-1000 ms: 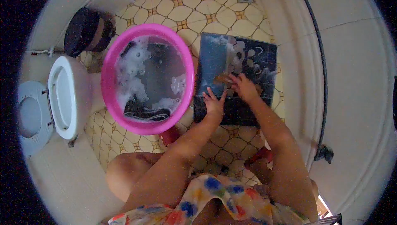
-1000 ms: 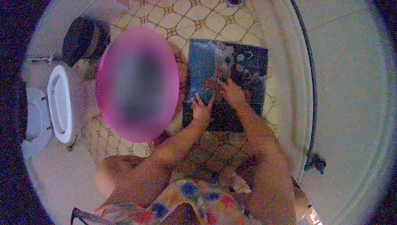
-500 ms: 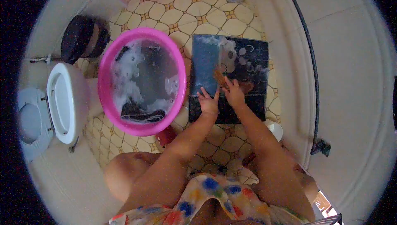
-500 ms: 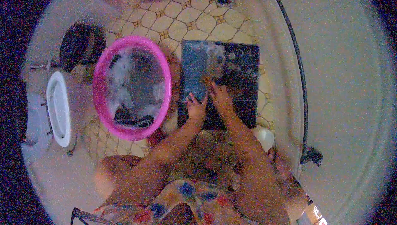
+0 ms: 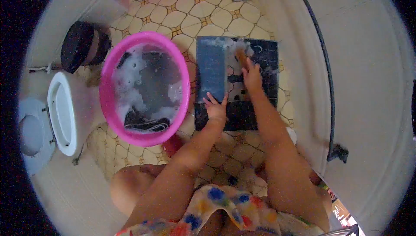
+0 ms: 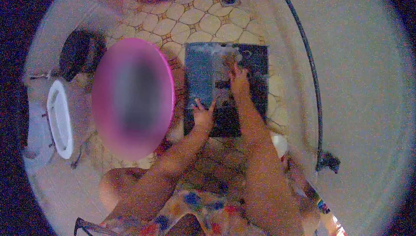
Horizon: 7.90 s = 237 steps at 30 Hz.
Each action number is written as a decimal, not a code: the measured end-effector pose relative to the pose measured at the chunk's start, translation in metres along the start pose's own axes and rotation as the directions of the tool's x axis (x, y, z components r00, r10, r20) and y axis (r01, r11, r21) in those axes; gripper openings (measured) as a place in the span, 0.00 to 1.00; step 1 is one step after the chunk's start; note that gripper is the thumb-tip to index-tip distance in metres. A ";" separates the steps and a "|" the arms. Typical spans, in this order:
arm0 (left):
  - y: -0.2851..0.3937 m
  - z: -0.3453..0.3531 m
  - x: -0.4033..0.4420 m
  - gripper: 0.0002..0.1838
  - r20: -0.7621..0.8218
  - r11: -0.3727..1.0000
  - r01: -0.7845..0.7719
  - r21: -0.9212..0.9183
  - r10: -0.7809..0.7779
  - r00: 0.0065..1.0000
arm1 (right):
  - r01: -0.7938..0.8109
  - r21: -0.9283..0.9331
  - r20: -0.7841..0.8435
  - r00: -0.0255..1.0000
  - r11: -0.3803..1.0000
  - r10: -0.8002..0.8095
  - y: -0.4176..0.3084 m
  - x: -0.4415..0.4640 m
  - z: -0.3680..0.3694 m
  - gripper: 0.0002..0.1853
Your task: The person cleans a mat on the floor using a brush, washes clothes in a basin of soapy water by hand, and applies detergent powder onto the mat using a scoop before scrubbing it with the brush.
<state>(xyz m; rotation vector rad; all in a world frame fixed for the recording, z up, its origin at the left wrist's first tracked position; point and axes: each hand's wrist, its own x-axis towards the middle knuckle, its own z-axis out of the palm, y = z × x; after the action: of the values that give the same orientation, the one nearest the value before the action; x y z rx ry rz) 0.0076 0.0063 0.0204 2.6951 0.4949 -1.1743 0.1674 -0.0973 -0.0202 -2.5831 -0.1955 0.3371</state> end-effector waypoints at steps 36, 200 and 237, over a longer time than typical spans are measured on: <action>0.012 -0.015 0.021 0.61 -0.191 0.981 -0.187 -0.053 0.174 0.966 | -0.349 -0.061 -0.113 0.933 0.935 0.341 0.007 0.025 -0.041 0.30; -0.006 -0.017 0.036 0.50 -0.198 0.996 -0.035 -0.081 0.018 0.980 | 0.466 -0.246 0.111 0.885 0.850 -0.453 -0.066 0.082 0.041 0.30; 0.007 -0.035 0.032 0.56 -0.075 0.997 0.036 -0.064 -0.041 0.996 | 0.186 -0.271 0.311 0.945 0.944 -0.097 -0.019 0.048 -0.037 0.31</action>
<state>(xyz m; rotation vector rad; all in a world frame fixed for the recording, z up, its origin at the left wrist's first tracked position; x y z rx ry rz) 0.0544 0.0170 0.0202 2.6966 0.5866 -1.0499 0.2219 -0.0886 0.0107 -2.7793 -0.5800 0.6854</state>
